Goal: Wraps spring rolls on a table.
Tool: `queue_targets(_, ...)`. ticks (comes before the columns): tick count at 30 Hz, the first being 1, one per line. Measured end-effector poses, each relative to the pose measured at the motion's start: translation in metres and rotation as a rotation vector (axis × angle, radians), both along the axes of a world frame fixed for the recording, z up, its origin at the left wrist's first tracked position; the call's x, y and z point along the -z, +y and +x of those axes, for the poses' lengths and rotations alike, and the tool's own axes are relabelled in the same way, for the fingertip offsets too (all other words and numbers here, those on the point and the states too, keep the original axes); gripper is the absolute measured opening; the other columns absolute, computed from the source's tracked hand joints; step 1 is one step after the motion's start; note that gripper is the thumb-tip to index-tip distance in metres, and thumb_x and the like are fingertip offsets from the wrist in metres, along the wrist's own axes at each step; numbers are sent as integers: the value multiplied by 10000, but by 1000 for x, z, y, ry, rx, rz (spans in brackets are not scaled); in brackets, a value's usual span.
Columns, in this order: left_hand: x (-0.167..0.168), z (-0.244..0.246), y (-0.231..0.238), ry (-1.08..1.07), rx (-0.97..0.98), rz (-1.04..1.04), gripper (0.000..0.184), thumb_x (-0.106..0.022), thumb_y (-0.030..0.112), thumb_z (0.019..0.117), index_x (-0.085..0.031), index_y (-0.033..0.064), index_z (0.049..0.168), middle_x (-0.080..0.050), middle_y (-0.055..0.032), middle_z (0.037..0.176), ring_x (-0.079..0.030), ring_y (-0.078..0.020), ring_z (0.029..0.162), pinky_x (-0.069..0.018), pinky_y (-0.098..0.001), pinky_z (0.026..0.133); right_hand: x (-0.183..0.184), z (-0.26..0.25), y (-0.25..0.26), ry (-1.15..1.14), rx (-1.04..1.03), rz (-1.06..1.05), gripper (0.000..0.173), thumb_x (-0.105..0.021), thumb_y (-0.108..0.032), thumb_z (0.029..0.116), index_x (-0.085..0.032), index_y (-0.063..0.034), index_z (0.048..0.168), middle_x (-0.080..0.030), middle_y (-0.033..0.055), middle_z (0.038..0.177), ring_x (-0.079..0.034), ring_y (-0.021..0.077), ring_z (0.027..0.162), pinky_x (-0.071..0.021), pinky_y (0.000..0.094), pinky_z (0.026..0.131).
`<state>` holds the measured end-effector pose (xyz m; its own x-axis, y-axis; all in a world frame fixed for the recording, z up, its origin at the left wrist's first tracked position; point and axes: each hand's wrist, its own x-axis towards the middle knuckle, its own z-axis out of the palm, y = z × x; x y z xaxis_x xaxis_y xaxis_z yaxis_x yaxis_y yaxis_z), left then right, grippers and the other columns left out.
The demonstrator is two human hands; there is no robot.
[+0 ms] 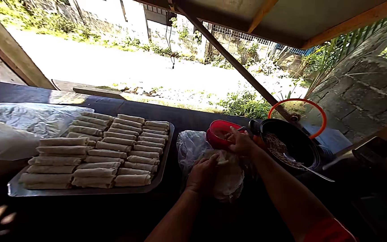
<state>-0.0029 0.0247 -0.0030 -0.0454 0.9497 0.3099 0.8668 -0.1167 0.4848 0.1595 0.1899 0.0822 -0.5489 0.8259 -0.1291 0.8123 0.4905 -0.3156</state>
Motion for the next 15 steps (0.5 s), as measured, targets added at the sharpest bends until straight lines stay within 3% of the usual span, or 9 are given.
queue_targets(2, 1, 0, 0, 6, -1, 22, 383, -575, 322, 1027, -623, 228, 1396, -768, 63, 1096, -702, -141, 1070, -505, -402, 1036, -2, 11, 0, 209, 55, -32, 879, -692, -166, 793, -332, -47, 1585, -748, 23, 1166, -675, 130, 1133, -451, 441, 1121)
queue_targets(4, 3, 0, -1, 10, -2, 38, 382, -582, 317, 1022, -626, 224, 1390, -769, 58, 1087, -707, -148, 1052, -514, -407, 1020, -2, 20, -3, 359, 101, -112, 861, -667, -88, 794, -327, -37, 1583, -756, 28, 1147, -711, 109, 1058, -565, 364, 983)
queue_targets(9, 6, 0, -1, 30, -8, 73, 385, -572, 326, 1024, -623, 217, 1390, -769, 62, 1114, -709, -142, 1082, -516, -405, 1027, 1, 32, -13, 440, 149, -180, 753, -593, -22, 796, -420, -27, 1529, -760, 28, 1116, -716, 89, 1002, -576, 315, 915)
queue_targets(15, 2, 0, -6, -19, -35, 87, 397, -639, 250, 980, -634, 172, 1369, -762, 8, 1132, -725, -174, 1068, -551, -440, 991, -3, 38, -20, 742, 263, -272, 671, -575, 63, 831, -458, 20, 1491, -761, 96, 1119, -731, 139, 985, -591, 326, 876)
